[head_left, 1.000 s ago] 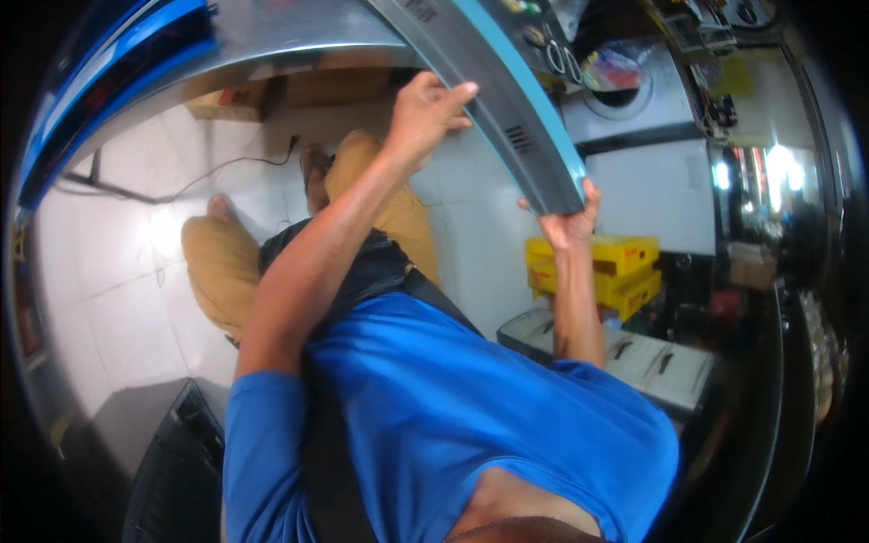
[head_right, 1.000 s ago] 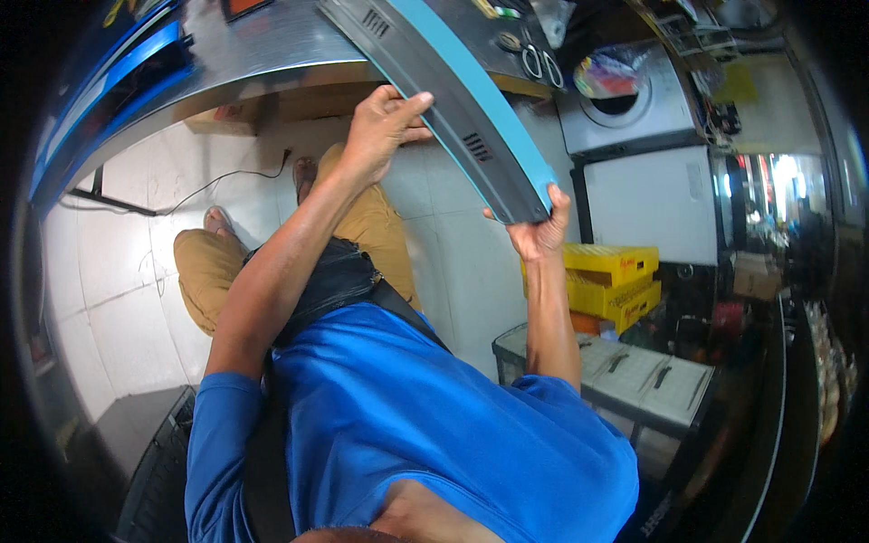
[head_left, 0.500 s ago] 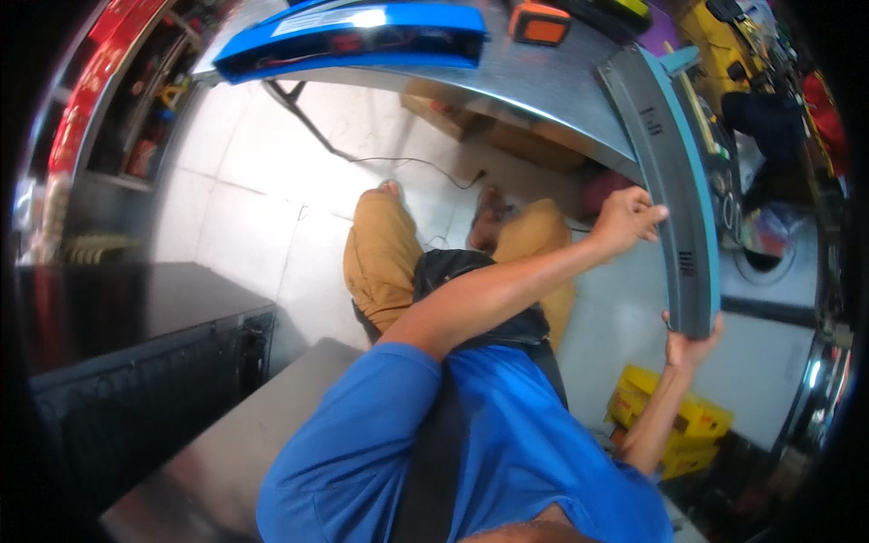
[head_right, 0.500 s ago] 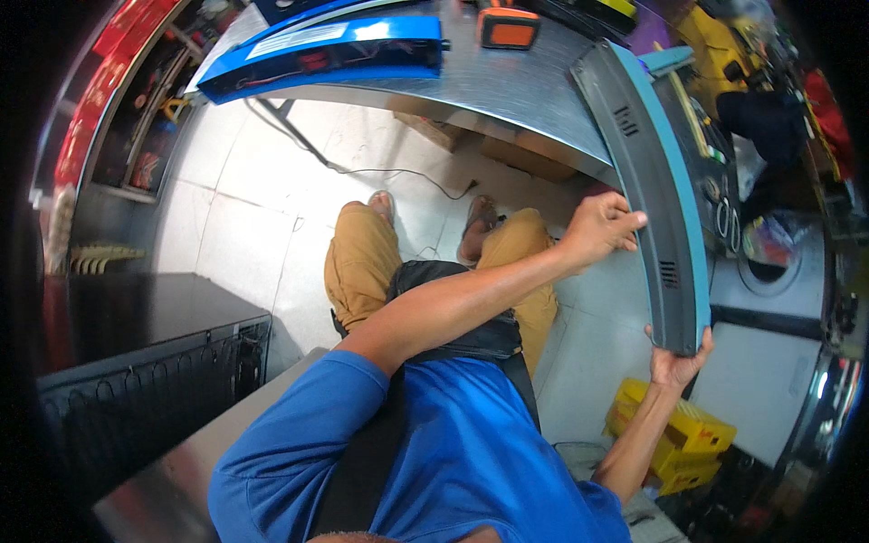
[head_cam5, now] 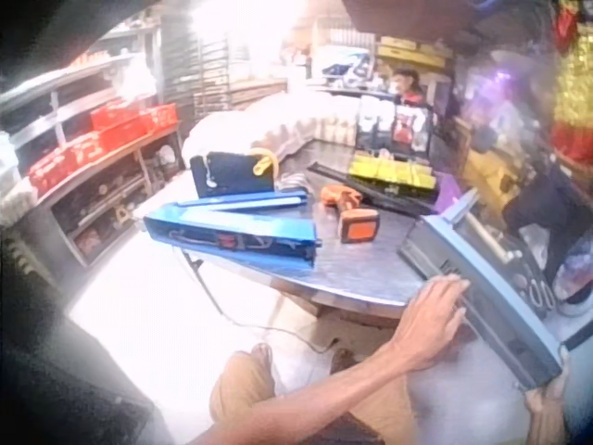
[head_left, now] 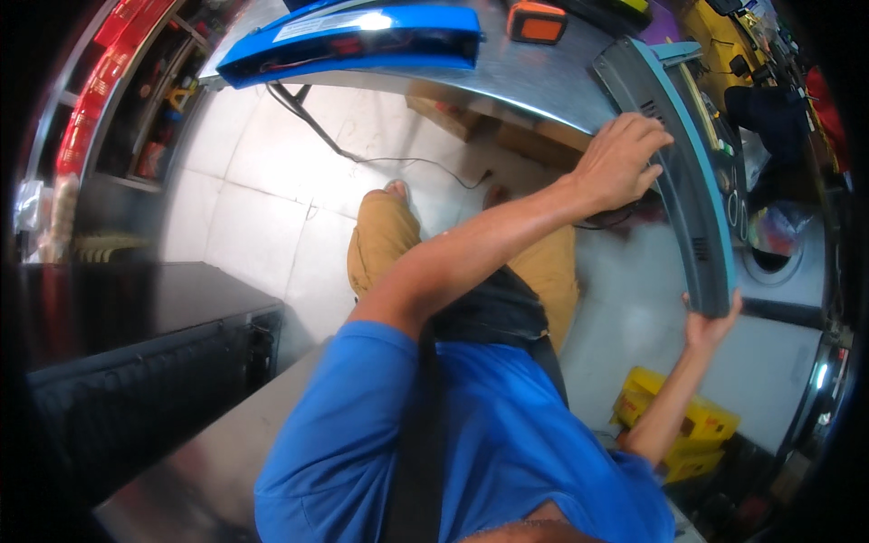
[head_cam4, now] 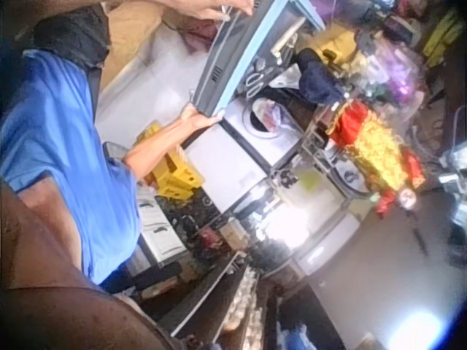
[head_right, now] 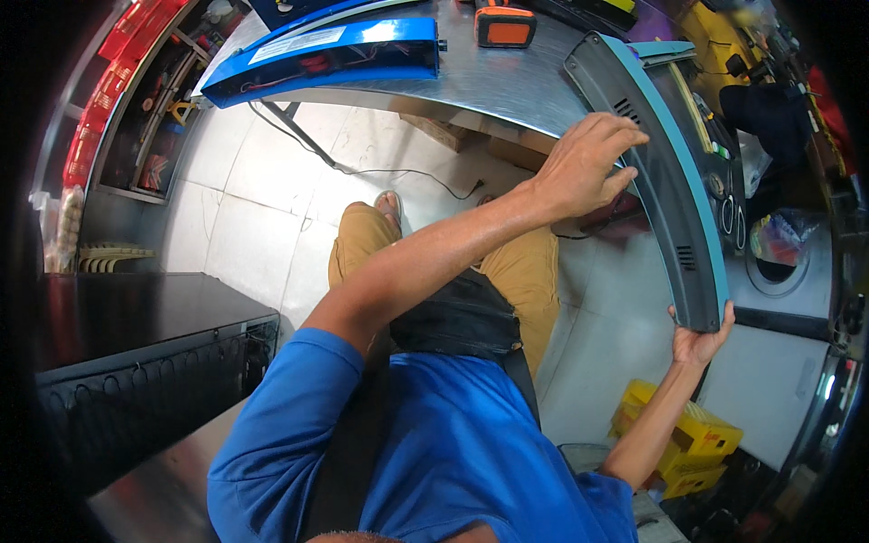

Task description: The person uses a cordless drill to remove screws from a blue plastic casing on a metal table. They then remove the casing, inspect the internal wiring and components, and place the parts on the table.

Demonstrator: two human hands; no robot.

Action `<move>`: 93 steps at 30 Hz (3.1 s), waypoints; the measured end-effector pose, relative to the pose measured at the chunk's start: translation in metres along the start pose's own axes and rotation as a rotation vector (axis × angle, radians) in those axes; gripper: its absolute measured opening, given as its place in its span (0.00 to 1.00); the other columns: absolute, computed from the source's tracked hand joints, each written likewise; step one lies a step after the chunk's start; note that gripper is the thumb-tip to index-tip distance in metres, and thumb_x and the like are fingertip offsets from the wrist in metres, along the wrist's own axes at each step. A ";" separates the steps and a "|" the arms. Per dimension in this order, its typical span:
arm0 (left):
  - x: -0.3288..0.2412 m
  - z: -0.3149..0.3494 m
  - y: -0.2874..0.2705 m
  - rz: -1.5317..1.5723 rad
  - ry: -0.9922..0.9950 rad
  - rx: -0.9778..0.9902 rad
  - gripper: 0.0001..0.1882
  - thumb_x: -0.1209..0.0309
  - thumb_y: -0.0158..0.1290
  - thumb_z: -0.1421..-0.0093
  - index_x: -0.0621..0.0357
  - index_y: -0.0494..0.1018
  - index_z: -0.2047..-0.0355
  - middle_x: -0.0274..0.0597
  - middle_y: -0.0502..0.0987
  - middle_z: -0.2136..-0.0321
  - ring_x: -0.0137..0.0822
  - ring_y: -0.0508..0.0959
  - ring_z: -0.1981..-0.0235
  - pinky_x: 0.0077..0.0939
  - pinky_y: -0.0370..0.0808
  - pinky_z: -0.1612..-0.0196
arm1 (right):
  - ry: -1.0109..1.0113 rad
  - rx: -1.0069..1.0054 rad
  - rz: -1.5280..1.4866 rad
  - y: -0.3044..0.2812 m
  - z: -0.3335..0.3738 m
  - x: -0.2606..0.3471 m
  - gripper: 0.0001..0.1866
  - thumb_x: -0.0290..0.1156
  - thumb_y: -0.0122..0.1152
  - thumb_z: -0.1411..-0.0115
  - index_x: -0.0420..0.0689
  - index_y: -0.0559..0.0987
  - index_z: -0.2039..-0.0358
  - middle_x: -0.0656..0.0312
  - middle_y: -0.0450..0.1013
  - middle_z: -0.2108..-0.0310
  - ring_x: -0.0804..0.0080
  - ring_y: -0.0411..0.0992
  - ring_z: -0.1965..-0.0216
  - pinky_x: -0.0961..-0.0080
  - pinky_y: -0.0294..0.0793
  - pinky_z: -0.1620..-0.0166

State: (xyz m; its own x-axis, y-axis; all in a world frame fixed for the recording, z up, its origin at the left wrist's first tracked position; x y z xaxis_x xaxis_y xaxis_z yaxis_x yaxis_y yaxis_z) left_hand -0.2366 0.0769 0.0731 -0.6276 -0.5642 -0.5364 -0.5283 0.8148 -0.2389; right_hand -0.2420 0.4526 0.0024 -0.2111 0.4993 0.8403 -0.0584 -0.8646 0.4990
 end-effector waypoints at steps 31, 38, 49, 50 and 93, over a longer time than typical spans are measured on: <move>0.051 0.023 -0.125 -0.259 -0.109 0.020 0.08 0.78 0.61 0.44 0.60 0.79 0.62 0.45 0.81 0.62 0.44 0.79 0.57 0.33 0.74 0.51 | -0.243 -0.122 0.138 0.012 -0.014 0.012 0.46 0.70 0.57 0.43 0.39 0.69 0.41 0.46 0.73 0.47 0.55 0.76 0.48 0.47 0.85 0.59; 0.045 0.078 -0.140 -0.288 -0.149 0.011 0.09 0.80 0.61 0.45 0.58 0.81 0.62 0.43 0.81 0.60 0.44 0.79 0.52 0.39 0.73 0.44 | -0.194 -0.166 -0.090 0.011 -0.011 0.002 0.43 0.67 0.50 0.37 0.44 0.64 0.34 0.51 0.65 0.36 0.51 0.61 0.35 0.33 0.58 0.37; 0.110 0.152 -0.315 -0.262 -0.701 -0.734 0.13 0.68 0.54 0.34 0.63 0.77 0.53 0.47 0.79 0.56 0.40 0.77 0.52 0.33 0.73 0.49 | 0.055 0.012 0.670 0.053 0.041 -0.162 0.21 0.36 0.58 0.31 0.37 0.72 0.43 0.53 0.76 0.53 0.67 0.78 0.62 0.70 0.80 0.55; 0.121 0.159 -0.351 -0.267 -0.737 -0.825 0.16 0.65 0.52 0.32 0.64 0.75 0.50 0.46 0.79 0.53 0.39 0.77 0.51 0.32 0.73 0.48 | -0.045 0.132 0.730 0.093 0.039 -0.164 0.19 0.33 0.59 0.32 0.37 0.73 0.44 0.54 0.76 0.54 0.69 0.78 0.61 0.72 0.80 0.55; 0.057 0.140 -0.393 0.654 -0.910 -0.469 0.35 0.62 0.53 0.37 0.78 0.57 0.40 0.72 0.69 0.45 0.60 0.79 0.50 0.47 0.86 0.54 | 0.067 0.319 1.252 0.066 -0.037 0.084 0.53 0.59 0.73 0.58 0.43 0.68 0.35 0.58 0.70 0.43 0.69 0.66 0.40 0.74 0.59 0.37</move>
State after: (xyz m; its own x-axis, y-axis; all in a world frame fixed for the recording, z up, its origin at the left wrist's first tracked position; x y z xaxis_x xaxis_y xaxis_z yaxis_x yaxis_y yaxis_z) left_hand 0.0148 -0.2566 0.0230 -0.3218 0.3884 -0.8635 -0.5362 0.6769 0.5043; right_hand -0.3000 0.4353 0.0977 -0.0015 -0.6475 0.7620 0.4456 -0.6826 -0.5792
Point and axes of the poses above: each hand's wrist, its own z-axis away from the middle knuckle, its own y-axis out of the palm, x = y × z, the point moved 6 cm from there along -z, towards the middle knuckle
